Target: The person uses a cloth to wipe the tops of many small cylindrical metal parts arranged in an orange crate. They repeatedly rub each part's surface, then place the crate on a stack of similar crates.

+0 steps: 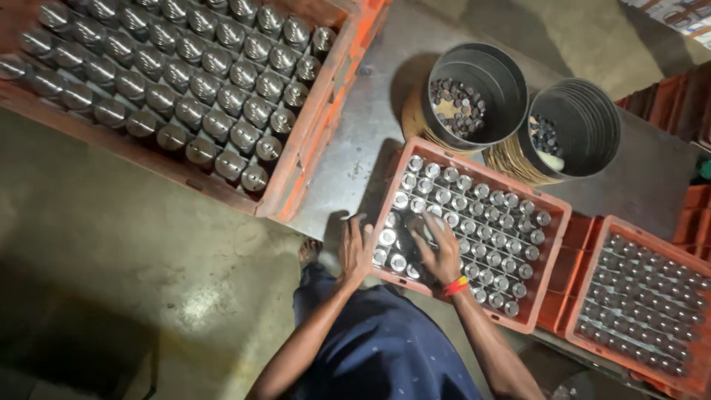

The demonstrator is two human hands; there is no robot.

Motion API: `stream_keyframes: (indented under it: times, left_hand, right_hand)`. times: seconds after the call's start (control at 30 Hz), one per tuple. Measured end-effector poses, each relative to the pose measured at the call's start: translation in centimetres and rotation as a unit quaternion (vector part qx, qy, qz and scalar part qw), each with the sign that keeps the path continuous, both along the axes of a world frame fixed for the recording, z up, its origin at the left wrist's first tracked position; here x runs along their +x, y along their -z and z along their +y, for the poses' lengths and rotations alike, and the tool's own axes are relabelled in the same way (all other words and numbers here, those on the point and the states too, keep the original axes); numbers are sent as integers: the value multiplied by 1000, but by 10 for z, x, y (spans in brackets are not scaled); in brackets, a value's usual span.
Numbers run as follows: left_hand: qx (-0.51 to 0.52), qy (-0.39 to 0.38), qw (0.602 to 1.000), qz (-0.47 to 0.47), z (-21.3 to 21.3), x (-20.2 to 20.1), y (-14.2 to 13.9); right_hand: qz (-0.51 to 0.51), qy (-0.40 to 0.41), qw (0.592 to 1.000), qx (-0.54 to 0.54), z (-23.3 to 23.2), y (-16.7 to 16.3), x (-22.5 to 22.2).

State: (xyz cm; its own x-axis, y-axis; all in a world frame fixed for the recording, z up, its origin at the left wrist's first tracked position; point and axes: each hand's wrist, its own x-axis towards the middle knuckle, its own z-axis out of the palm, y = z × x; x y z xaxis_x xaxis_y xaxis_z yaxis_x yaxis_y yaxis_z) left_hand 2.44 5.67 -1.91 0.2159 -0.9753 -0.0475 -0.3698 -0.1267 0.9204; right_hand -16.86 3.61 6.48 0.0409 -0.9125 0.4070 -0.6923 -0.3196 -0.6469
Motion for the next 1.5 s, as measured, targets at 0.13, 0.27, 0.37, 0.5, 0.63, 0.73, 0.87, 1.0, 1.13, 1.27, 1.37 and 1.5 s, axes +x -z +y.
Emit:
stream_keyframes:
  times: [0.13, 0.27, 0.37, 0.5, 0.63, 0.73, 0.87, 1.0, 1.13, 1.27, 1.37, 1.5]
  left_hand:
    - [10, 7, 1000, 4, -2, -1, 3]
    - [-2, 12, 1000, 7, -2, -2, 5]
    - [17, 14, 1000, 1, -2, -1, 6]
    - [27, 9, 1000, 0, -2, -2, 4]
    - [30, 13, 999, -5, -3, -1, -1]
    - [57, 18, 998, 4, -3, 0, -5]
    - [48, 23, 999, 0, -4, 1, -8]
    - [10, 10, 1000, -6, -5, 1, -7]
    - [60, 8, 998, -5, -4, 1, -8]
    - [38, 21, 999, -3, -2, 2, -9]
    - [33, 19, 999, -4, -3, 2, -8]
    - [15, 22, 1000, -13, -6, 2, -7]
  right_hand:
    - [-119, 51, 989, -70, -27, 7, 7]
    - [14, -47, 996, -75, -61, 10, 12]
    - [-31, 34, 998, -50, -61, 6, 1]
    - [-19, 18, 999, -43, -44, 1, -11]
    - [-24, 11, 1000, -7, -54, -3, -11]
    - [-141, 71, 981, -109, -68, -9, -7]
    - [-10, -33, 994, -106, -95, -3, 10]
    - [-17, 41, 997, -70, -96, 1, -1]
    - [2, -2, 993, -121, -86, -1, -14]
    - [-49, 17, 997, -51, -92, -11, -15]
    - [-110, 51, 986, -112, -111, -15, -4]
    - [-11, -53, 993, -101, -137, -16, 7]
